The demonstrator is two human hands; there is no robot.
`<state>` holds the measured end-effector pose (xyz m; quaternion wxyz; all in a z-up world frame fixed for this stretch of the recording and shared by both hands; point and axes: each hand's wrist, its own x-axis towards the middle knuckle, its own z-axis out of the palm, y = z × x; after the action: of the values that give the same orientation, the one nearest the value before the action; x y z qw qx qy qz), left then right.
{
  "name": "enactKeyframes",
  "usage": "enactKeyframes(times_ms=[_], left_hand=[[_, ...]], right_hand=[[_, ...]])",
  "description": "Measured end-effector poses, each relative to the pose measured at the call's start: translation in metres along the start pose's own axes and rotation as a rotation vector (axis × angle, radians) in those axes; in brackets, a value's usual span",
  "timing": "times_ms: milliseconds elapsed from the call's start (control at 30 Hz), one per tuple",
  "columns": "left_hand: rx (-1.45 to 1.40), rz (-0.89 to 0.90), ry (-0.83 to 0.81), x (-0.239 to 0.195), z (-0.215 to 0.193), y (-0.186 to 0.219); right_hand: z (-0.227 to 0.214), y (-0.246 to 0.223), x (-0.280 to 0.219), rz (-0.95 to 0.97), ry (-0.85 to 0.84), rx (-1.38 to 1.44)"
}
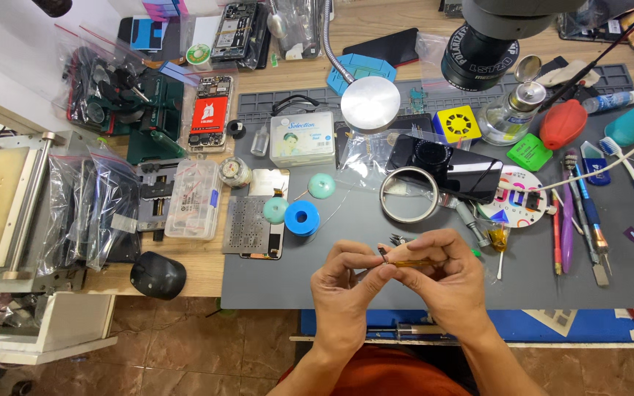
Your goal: The person applies copper tape to the edges of a rectangular lithium-ion battery. They measure, cut, and smooth the tape along the battery's perimeter using pliers and their fingers.
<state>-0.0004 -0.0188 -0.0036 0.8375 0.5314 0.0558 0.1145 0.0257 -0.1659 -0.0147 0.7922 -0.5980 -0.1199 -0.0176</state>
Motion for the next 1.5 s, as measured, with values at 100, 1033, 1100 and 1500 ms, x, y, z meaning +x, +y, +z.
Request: enactKeyframes(times_ms=[100,1033,1100,1500], left_hand=[[-0.171,-0.048,0.017,0.003,0.003,0.000],[-0.260,-0.234,0.168,0.023,-0.009,-0.023],[-0.314,-0.246,0.153,0.022,-0.008,-0.026],[0.209,0.178,0.062,0.006,0.012,-0.006]], right_hand=[[-0.006,-0.002,0.003,0.151,0.032,-0.049],[-0.003,0.002,0.016,0.354,0.135,-0.196],[-0.002,0.003,0.015,0.336,0.194,-0.181],[-0.007,0.015,0.003,0.199,0.281,-0.142]])
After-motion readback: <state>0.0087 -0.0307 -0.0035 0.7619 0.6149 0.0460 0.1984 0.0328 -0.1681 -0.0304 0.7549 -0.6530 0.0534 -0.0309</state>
